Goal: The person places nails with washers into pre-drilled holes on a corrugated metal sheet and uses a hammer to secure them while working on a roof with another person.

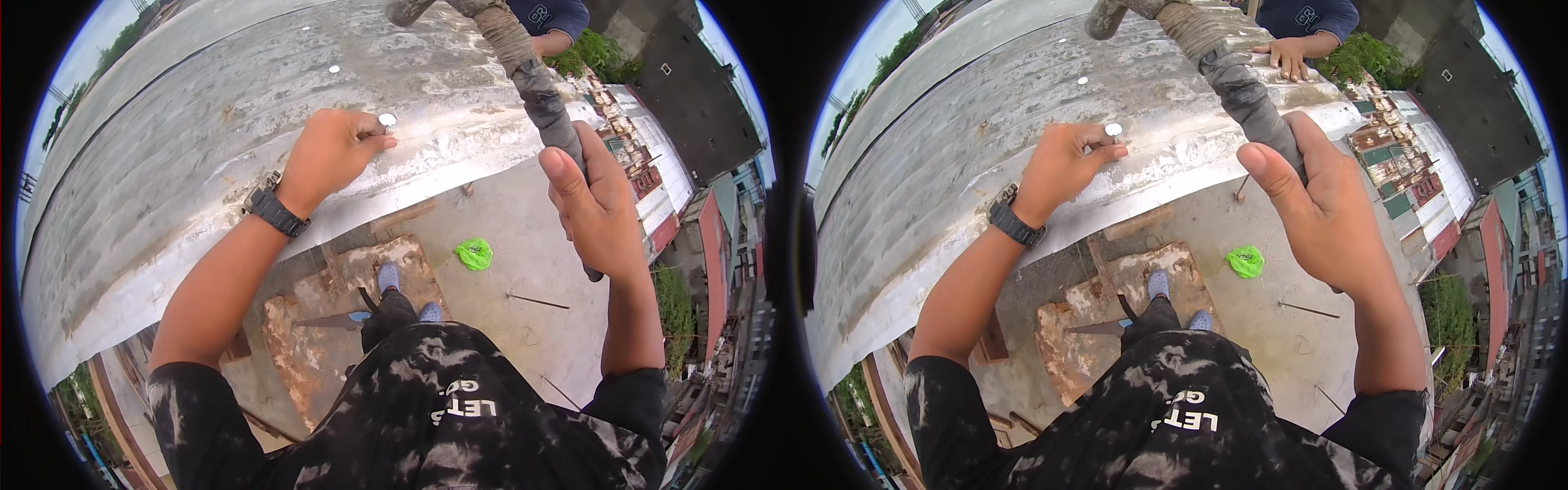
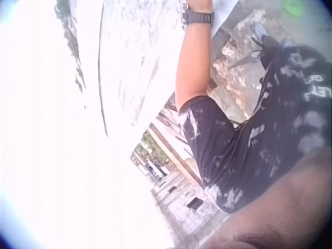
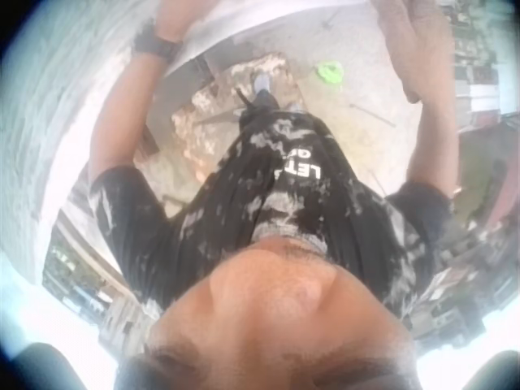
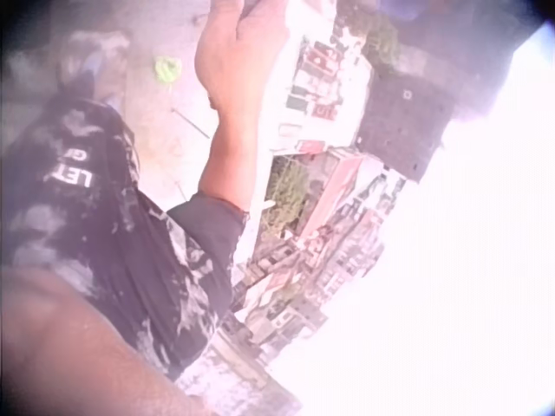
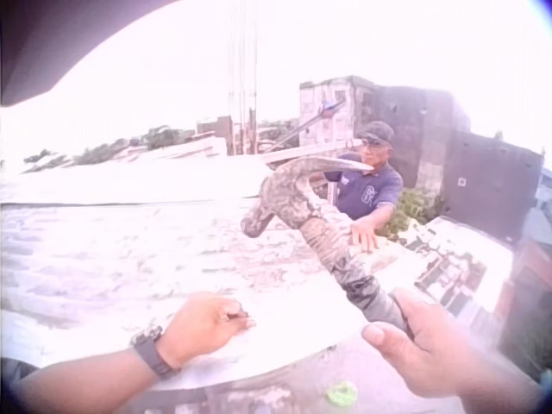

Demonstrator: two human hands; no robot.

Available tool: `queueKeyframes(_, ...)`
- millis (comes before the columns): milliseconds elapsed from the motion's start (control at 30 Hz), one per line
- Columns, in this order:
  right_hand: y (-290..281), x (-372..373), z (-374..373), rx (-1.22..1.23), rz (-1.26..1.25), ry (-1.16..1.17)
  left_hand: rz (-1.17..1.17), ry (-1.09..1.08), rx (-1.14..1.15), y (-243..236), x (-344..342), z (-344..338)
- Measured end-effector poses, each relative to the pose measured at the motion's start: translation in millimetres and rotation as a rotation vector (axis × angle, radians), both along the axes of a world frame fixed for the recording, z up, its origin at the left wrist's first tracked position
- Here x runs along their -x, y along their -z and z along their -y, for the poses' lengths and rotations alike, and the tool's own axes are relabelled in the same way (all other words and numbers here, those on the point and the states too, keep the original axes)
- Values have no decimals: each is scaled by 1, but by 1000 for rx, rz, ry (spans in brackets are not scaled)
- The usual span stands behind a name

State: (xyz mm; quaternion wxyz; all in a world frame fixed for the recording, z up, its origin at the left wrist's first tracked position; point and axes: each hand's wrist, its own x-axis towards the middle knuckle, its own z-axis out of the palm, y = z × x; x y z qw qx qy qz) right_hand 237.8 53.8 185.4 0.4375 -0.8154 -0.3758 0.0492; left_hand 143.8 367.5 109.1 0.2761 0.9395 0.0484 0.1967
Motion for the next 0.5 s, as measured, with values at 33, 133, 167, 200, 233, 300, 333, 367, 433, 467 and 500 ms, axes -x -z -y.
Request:
queueKeyframes(33, 2, 5, 0, -69, -21, 14, 90, 53, 25, 2, -1, 0)
queueKeyframes(133, 19, 7, -4, 1, 186, -9, 46, 46, 38, 0, -1, 0)
queueKeyframes(167, 13, 3, 1, 309, 256, -48, 43, 49, 38, 0, -1, 0)
queueKeyframes(200, 12, 1, 1, 308, 257, -41, 38, 37, -3, 0, -2, -2)
queueKeyframes(233, 11, -1, 0, 276, 191, -57, 35, 26, -43, -1, -3, -2)
queueKeyframes(300, 6, 0, 3, 207, 137, -45, 39, 33, -41, -1, -2, -1)
queueKeyframes(333, 4, 3, 3, 206, 136, -51, 42, 33, -37, 0, 1, -1)
queueKeyframes(367, 3, 7, 2, 24, 70, -50, 39, 27, -37, 0, 2, 0)
queueKeyframes(433, -2, 14, 1, -117, -22, 0, 44, 39, 8, -1, 0, 3)
queueKeyframes(467, 1, 14, 0, -117, -21, 1, 45, 40, 8, -2, 0, 2)
queueKeyframes(500, 9, 11, 0, 64, 114, -17, 23, 25, 22, -2, 1, 3)
